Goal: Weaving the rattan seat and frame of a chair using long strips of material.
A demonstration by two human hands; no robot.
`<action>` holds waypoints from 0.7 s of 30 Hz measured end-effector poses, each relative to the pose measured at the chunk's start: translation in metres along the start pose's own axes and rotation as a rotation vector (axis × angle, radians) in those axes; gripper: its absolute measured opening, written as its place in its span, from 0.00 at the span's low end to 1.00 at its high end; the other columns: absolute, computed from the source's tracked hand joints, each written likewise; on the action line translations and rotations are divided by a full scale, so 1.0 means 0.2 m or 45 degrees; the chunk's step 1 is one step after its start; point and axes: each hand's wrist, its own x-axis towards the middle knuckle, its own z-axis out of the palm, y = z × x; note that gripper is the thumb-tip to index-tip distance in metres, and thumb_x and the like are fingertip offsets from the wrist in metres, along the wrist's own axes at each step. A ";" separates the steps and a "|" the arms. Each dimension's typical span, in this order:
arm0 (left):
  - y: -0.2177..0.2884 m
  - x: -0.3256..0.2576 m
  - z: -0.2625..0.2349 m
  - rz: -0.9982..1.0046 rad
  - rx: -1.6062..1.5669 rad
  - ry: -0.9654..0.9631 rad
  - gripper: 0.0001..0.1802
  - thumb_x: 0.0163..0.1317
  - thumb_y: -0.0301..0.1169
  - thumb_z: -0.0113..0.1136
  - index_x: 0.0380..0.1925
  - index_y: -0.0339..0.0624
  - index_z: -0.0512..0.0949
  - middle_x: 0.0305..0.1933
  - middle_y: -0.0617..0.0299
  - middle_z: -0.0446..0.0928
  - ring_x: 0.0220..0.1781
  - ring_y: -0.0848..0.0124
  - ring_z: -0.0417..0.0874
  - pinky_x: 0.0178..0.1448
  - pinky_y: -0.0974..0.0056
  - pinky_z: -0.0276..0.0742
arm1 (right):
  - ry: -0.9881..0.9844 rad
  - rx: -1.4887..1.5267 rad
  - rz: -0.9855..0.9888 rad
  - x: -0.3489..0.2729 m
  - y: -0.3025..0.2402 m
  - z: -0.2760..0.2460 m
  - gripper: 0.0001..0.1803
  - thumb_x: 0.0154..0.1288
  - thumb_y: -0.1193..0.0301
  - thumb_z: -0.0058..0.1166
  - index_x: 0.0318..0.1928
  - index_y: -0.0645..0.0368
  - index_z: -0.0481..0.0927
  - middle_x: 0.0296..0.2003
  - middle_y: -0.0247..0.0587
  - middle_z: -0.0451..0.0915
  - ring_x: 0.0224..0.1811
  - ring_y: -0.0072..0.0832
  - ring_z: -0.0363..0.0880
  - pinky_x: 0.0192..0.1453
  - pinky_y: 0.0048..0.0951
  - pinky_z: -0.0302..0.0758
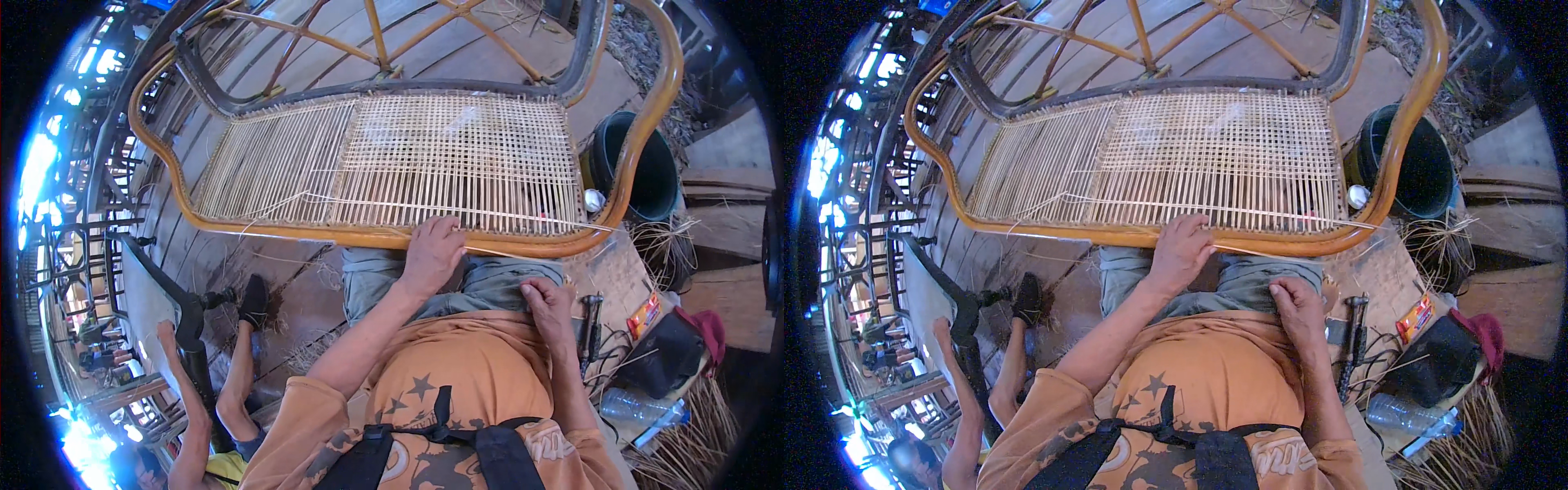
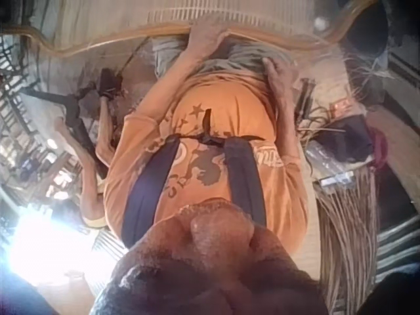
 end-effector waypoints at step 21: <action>0.21 0.02 -0.28 -0.448 -0.495 -0.791 0.12 0.58 0.37 0.58 0.32 0.39 0.76 0.25 0.51 0.75 0.27 0.60 0.78 0.33 0.61 0.71 | 0.491 1.283 0.436 0.05 0.24 -0.42 0.05 0.66 0.70 0.49 0.36 0.59 0.73 0.25 0.34 0.75 0.20 0.21 0.74 0.19 0.21 0.72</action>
